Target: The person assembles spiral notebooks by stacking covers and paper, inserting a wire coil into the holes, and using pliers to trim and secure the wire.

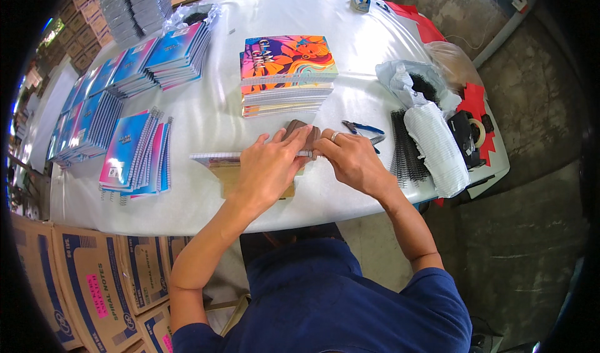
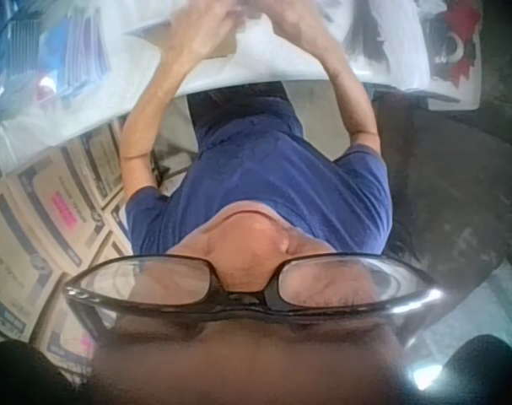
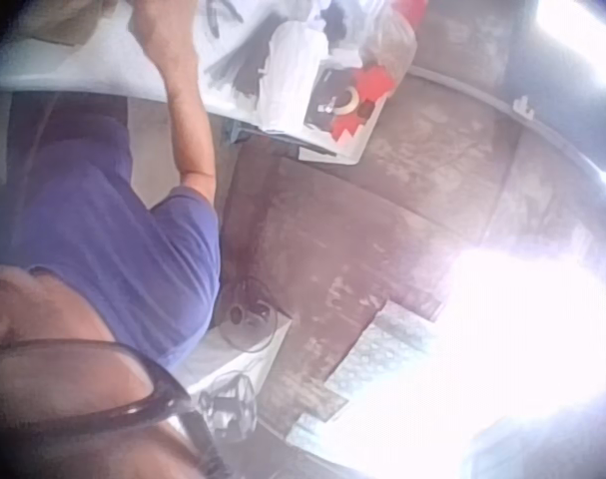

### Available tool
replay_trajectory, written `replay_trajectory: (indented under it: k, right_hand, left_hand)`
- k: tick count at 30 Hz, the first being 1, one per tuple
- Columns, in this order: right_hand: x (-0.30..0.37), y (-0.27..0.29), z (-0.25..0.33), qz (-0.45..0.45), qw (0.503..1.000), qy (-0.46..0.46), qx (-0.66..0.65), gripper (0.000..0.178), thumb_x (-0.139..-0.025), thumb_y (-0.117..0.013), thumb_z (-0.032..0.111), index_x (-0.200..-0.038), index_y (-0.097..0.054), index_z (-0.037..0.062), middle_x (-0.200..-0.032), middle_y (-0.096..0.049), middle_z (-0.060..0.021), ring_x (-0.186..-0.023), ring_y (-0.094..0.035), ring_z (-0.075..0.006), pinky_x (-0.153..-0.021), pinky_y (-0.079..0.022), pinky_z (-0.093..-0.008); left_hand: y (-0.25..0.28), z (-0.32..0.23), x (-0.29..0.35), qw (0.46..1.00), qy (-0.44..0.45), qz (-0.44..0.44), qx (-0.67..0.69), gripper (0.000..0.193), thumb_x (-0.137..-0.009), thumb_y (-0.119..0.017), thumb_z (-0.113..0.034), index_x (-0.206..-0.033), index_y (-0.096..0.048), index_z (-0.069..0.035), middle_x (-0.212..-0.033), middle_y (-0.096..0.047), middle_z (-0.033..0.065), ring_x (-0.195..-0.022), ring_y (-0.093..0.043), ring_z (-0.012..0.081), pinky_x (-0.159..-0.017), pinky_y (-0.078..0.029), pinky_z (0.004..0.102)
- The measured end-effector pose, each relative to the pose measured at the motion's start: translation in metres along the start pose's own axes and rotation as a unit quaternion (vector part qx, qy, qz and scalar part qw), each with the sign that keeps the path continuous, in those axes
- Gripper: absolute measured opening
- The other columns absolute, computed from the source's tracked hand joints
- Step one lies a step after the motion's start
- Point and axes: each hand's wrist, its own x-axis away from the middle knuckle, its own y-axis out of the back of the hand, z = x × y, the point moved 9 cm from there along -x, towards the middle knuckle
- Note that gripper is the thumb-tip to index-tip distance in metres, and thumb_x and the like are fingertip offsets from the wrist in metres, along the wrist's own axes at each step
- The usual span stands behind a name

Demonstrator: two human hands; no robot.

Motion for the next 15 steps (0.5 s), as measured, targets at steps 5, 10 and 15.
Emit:
replay_trajectory:
  k: [5,10,15]
  right_hand:
    - [-0.008,0.014,0.005,-0.055,0.992,-0.029,-0.113,0.024,-0.080,-0.067,0.003,-0.102,-0.060,0.0050,-0.098,-0.059,-0.0103,-0.083,-0.062,-0.0317,-0.068,-0.051,-0.0397]
    - [0.005,-0.002,0.000,-0.077,0.992,-0.018,-0.093,0.029,-0.079,-0.067,0.003,-0.106,-0.057,0.0052,-0.099,-0.058,-0.0113,-0.088,-0.061,-0.0330,-0.068,-0.051,-0.0420]
    - [-0.001,0.002,0.005,-0.090,0.985,-0.073,-0.131,0.022,-0.083,-0.065,0.003,-0.103,-0.056,0.0045,-0.092,-0.057,-0.0107,-0.081,-0.061,-0.0327,-0.063,-0.050,-0.0425]
  left_hand:
    - [0.002,0.001,0.002,1.000,0.003,-0.012,-0.003,0.063,-0.083,-0.068,-0.023,-0.142,-0.044,-0.022,-0.115,-0.066,0.0157,-0.111,-0.061,0.0313,-0.095,-0.049,0.0436]
    - [0.000,0.004,0.003,0.999,0.036,0.014,0.026,0.066,-0.082,-0.069,-0.020,-0.142,-0.043,-0.022,-0.117,-0.065,0.0153,-0.109,-0.062,0.0319,-0.096,-0.049,0.0439]
    - [0.003,0.007,0.006,0.997,0.000,-0.042,0.072,0.064,-0.082,-0.067,-0.015,-0.141,-0.044,-0.020,-0.115,-0.065,0.0165,-0.105,-0.063,0.0329,-0.099,-0.046,0.0437]
